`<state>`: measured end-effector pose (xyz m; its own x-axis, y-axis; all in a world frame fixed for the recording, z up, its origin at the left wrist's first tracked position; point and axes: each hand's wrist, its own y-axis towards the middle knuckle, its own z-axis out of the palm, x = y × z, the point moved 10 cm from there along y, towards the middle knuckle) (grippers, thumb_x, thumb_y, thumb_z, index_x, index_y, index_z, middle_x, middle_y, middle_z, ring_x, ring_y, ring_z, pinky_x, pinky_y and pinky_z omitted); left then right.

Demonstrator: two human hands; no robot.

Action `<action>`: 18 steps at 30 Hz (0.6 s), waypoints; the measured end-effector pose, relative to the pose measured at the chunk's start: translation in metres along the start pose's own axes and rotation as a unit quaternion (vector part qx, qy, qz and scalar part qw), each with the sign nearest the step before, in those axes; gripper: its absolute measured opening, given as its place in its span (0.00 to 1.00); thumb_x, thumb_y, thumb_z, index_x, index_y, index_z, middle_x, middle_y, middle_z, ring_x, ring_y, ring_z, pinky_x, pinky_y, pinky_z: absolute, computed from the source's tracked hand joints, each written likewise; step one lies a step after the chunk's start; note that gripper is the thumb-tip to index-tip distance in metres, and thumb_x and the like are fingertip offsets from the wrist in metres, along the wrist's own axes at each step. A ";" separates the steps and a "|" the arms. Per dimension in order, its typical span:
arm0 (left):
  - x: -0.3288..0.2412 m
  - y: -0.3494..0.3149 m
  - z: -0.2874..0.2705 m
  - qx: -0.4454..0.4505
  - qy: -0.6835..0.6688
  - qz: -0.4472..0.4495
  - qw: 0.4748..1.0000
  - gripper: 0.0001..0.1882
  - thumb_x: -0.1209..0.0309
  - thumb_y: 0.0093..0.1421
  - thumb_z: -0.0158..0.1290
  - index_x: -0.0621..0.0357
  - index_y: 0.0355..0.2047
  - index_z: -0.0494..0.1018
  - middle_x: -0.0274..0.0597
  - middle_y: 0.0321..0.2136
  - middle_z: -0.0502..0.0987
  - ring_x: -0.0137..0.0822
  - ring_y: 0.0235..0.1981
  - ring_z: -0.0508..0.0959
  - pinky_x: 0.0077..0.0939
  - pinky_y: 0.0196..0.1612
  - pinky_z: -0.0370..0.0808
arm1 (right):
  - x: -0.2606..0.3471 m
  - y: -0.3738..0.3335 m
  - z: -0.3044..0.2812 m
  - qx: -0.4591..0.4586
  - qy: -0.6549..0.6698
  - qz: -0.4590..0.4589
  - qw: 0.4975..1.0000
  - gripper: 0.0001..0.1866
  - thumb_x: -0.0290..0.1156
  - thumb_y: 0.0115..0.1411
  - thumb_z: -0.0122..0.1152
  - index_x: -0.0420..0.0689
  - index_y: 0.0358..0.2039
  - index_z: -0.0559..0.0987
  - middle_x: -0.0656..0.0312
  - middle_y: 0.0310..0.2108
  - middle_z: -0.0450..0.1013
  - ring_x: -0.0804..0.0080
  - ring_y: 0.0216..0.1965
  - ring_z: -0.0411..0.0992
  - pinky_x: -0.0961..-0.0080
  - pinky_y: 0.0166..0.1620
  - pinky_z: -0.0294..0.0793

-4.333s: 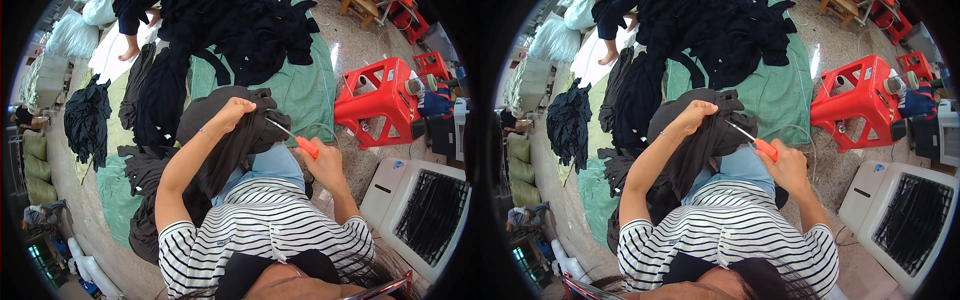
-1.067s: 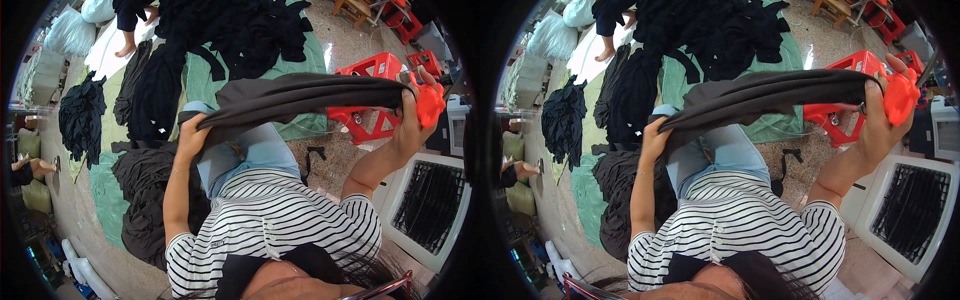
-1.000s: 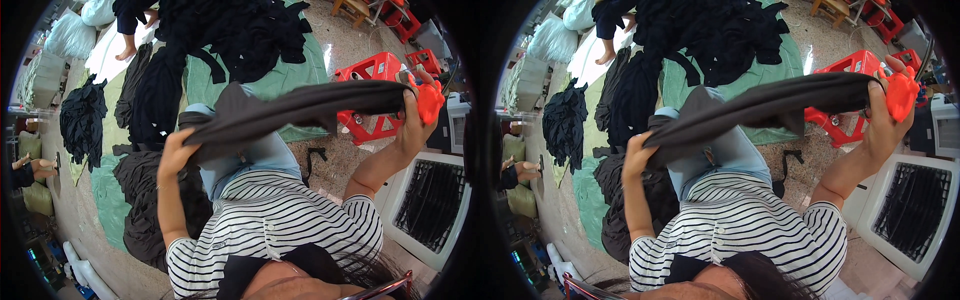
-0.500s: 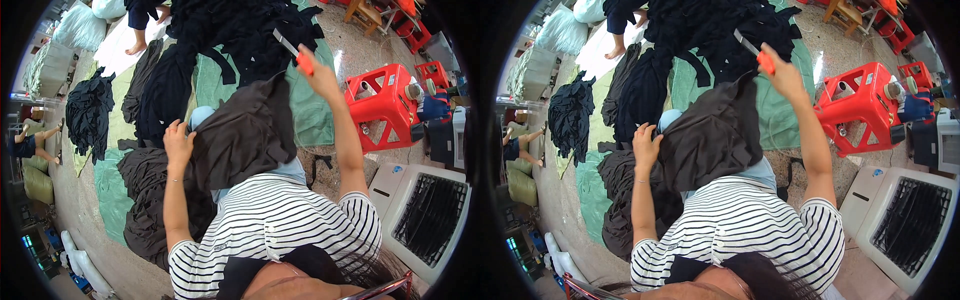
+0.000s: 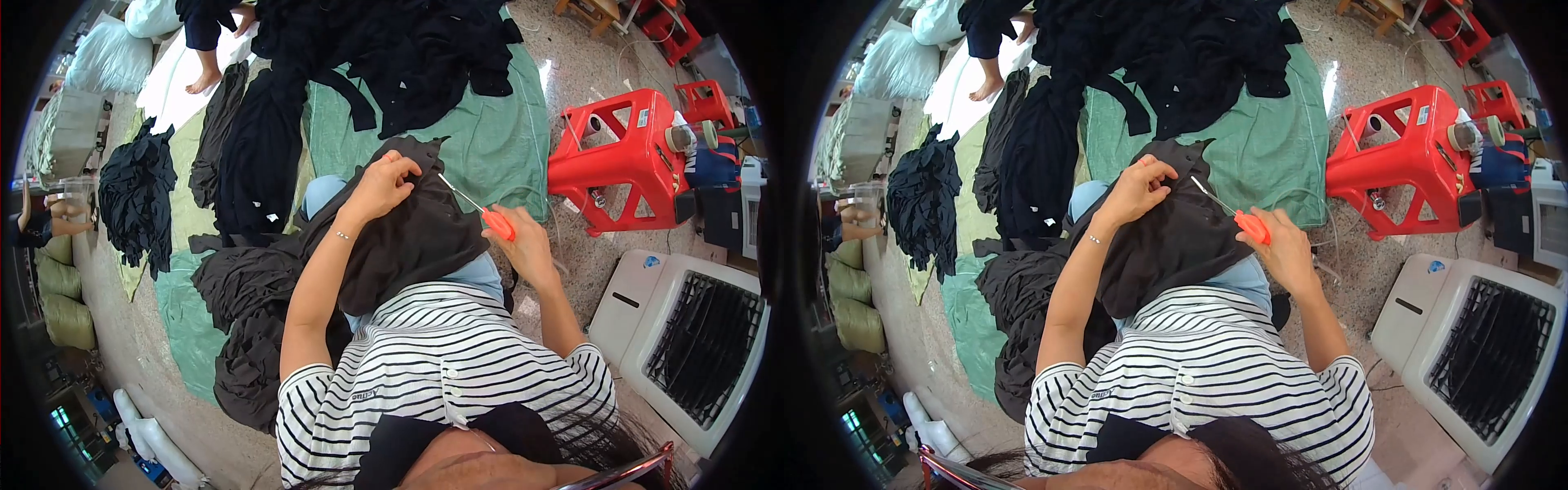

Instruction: The person trims loose threads from dark garments using a handheld thread cutter and stacks the trimmed garments into a pile on the floor.

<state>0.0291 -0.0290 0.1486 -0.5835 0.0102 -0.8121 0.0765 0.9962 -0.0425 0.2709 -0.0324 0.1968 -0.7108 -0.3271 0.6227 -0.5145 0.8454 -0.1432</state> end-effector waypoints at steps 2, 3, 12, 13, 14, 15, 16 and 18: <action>-0.001 0.001 0.001 0.017 -0.019 -0.035 0.999 0.15 0.75 0.52 0.62 0.57 0.42 0.78 0.43 0.32 0.71 0.41 0.33 0.77 0.31 0.37 0.74 | 0.003 -0.005 -0.001 -0.024 0.003 0.004 1.000 0.22 0.44 0.56 0.68 0.42 0.46 0.79 0.51 0.36 0.75 0.48 0.37 0.75 0.61 0.39 0.73; -0.008 0.000 -0.001 0.000 -0.016 -0.032 0.999 0.13 0.75 0.52 0.62 0.58 0.40 0.78 0.43 0.31 0.72 0.40 0.32 0.77 0.31 0.36 0.74 | 0.007 -0.006 0.000 -0.023 0.006 0.006 1.000 0.22 0.44 0.56 0.68 0.42 0.46 0.79 0.51 0.36 0.75 0.48 0.37 0.75 0.61 0.39 0.73; 0.019 -0.012 -0.008 -0.156 -0.019 -0.004 0.988 0.05 0.77 0.54 0.60 0.63 0.32 0.76 0.45 0.24 0.76 0.41 0.25 0.77 0.32 0.32 0.74 | 0.013 0.004 0.014 0.008 -0.022 0.021 1.000 0.19 0.48 0.58 0.65 0.43 0.32 0.77 0.49 0.19 0.72 0.43 0.24 0.73 0.55 0.27 0.69; 0.022 -0.013 -0.009 -0.163 -0.019 -0.011 0.986 0.04 0.78 0.56 0.58 0.64 0.31 0.75 0.46 0.24 0.76 0.41 0.24 0.77 0.32 0.31 0.74 | 0.012 0.004 0.016 0.005 -0.026 0.019 0.999 0.19 0.48 0.58 0.66 0.43 0.32 0.77 0.49 0.17 0.72 0.43 0.23 0.73 0.55 0.26 0.68; 0.021 -0.013 -0.008 -0.163 -0.018 -0.011 0.986 0.04 0.78 0.56 0.58 0.64 0.31 0.75 0.46 0.24 0.76 0.41 0.24 0.77 0.32 0.31 0.74 | 0.011 0.004 0.016 0.001 -0.030 0.016 0.999 0.19 0.48 0.58 0.66 0.43 0.32 0.77 0.49 0.16 0.71 0.43 0.23 0.73 0.55 0.26 0.68; 0.027 -0.015 -0.008 -0.170 -0.052 -0.047 0.983 0.02 0.78 0.58 0.56 0.64 0.31 0.74 0.45 0.24 0.76 0.38 0.22 0.77 0.31 0.28 0.74 | 0.011 0.004 0.016 0.001 -0.030 0.016 0.999 0.19 0.48 0.58 0.66 0.43 0.32 0.77 0.49 0.16 0.71 0.43 0.23 0.73 0.55 0.26 0.68; 0.034 -0.017 -0.008 -0.176 -0.087 -0.082 0.977 0.02 0.78 0.60 0.54 0.64 0.30 0.73 0.44 0.23 0.76 0.35 0.20 0.77 0.30 0.26 0.75 | 0.009 0.003 0.015 -0.001 -0.018 0.023 1.000 0.19 0.48 0.58 0.66 0.43 0.33 0.77 0.49 0.17 0.72 0.44 0.23 0.73 0.55 0.26 0.69; 0.064 -0.027 -0.004 -0.198 -0.225 -0.149 0.942 0.02 0.77 0.65 0.49 0.61 0.35 0.71 0.39 0.22 0.74 0.28 0.19 0.75 0.24 0.22 0.75 | 0.007 0.003 0.015 -0.003 -0.006 0.027 1.000 0.19 0.47 0.58 0.66 0.43 0.33 0.78 0.49 0.18 0.73 0.44 0.24 0.74 0.56 0.27 0.69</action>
<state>-0.0133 -0.0547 0.1003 -0.1217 -0.2248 -0.9668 -0.3967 0.9039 -0.1602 0.2569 -0.0388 0.1894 -0.7428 -0.2866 0.6051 -0.4726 0.8646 -0.1707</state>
